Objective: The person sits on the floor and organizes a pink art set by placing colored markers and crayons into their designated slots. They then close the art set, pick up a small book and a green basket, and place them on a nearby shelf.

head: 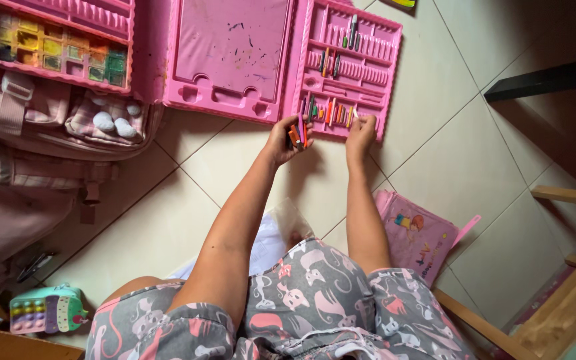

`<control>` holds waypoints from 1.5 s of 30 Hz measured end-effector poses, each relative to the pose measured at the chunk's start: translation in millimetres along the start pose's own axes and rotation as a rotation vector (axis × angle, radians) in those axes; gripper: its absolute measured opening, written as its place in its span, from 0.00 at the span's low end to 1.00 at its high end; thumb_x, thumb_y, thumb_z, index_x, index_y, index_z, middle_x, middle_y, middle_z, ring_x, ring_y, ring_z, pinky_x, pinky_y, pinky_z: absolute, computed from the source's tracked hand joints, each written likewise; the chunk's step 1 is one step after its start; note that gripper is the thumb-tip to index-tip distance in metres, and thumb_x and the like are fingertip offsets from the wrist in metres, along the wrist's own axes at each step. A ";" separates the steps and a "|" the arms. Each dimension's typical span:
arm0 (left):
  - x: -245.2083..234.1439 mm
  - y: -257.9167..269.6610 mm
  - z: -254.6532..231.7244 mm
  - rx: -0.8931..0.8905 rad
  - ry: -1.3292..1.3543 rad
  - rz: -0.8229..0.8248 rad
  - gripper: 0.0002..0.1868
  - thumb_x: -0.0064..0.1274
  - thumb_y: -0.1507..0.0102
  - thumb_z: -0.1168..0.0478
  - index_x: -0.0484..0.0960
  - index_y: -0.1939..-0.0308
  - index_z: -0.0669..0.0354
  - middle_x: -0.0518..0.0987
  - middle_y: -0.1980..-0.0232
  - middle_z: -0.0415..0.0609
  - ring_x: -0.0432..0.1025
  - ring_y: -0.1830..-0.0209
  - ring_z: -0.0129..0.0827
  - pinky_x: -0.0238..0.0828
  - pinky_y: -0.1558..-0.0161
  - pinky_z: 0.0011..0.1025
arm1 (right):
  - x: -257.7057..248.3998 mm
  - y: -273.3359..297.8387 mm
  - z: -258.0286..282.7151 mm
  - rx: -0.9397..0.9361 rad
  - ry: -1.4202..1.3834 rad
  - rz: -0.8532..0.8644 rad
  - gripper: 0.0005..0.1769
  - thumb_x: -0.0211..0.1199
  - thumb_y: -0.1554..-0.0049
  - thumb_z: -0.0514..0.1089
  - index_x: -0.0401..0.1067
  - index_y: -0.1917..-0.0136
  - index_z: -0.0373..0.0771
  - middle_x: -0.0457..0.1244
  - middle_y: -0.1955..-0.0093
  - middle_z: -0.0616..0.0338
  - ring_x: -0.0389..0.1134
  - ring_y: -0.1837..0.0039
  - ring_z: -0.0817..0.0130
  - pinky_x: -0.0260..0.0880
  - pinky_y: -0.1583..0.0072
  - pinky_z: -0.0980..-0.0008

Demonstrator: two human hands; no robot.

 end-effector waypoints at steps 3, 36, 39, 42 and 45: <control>4.7 1.1 -6.8 0.003 0.039 0.029 0.15 0.45 0.31 0.51 0.80 0.49 0.54 0.82 0.55 0.47 0.79 0.60 0.34 0.82 0.57 0.42 | 3.2 15.0 -3.4 -0.083 0.217 -0.026 0.04 0.58 0.38 0.37 0.68 0.54 0.34 0.68 0.60 0.48 0.71 0.59 0.49 0.68 0.58 0.53; -21.5 12.0 -78.8 0.248 0.221 0.035 0.16 0.49 0.33 0.51 0.80 0.47 0.54 0.81 0.54 0.50 0.78 0.56 0.40 0.80 0.56 0.43 | 106.1 54.4 98.1 -0.460 0.530 0.401 0.15 0.72 0.46 0.50 0.74 0.48 0.46 0.64 0.49 0.61 0.63 0.41 0.56 0.58 0.41 0.50; -19.5 9.6 -73.4 0.237 0.223 0.019 0.17 0.49 0.33 0.51 0.80 0.47 0.56 0.81 0.54 0.51 0.78 0.57 0.40 0.80 0.57 0.42 | 106.7 56.6 90.0 -0.511 0.459 0.363 0.10 0.72 0.46 0.46 0.73 0.54 0.45 0.65 0.52 0.60 0.65 0.45 0.58 0.61 0.45 0.52; -14.5 7.1 -66.6 0.227 0.173 0.020 0.15 0.51 0.33 0.52 0.79 0.48 0.56 0.80 0.55 0.51 0.78 0.59 0.40 0.80 0.60 0.43 | 89.1 38.1 54.2 -0.184 0.029 0.288 0.05 0.68 0.41 0.40 0.72 0.54 0.42 0.67 0.55 0.64 0.69 0.52 0.65 0.70 0.47 0.63; -5.2 5.1 -58.2 0.195 0.173 0.083 0.13 0.52 0.31 0.53 0.78 0.48 0.56 0.79 0.54 0.49 0.77 0.57 0.39 0.80 0.59 0.43 | 66.8 24.4 37.0 -0.054 -0.132 0.205 0.07 0.67 0.40 0.40 0.72 0.49 0.40 0.68 0.56 0.61 0.69 0.56 0.63 0.70 0.52 0.64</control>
Point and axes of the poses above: each hand's wrist, its own y-axis away from the middle knuckle, its own x-axis out of the palm, z = x × y, the point moved 10 cm from there along -y, towards the middle knuckle
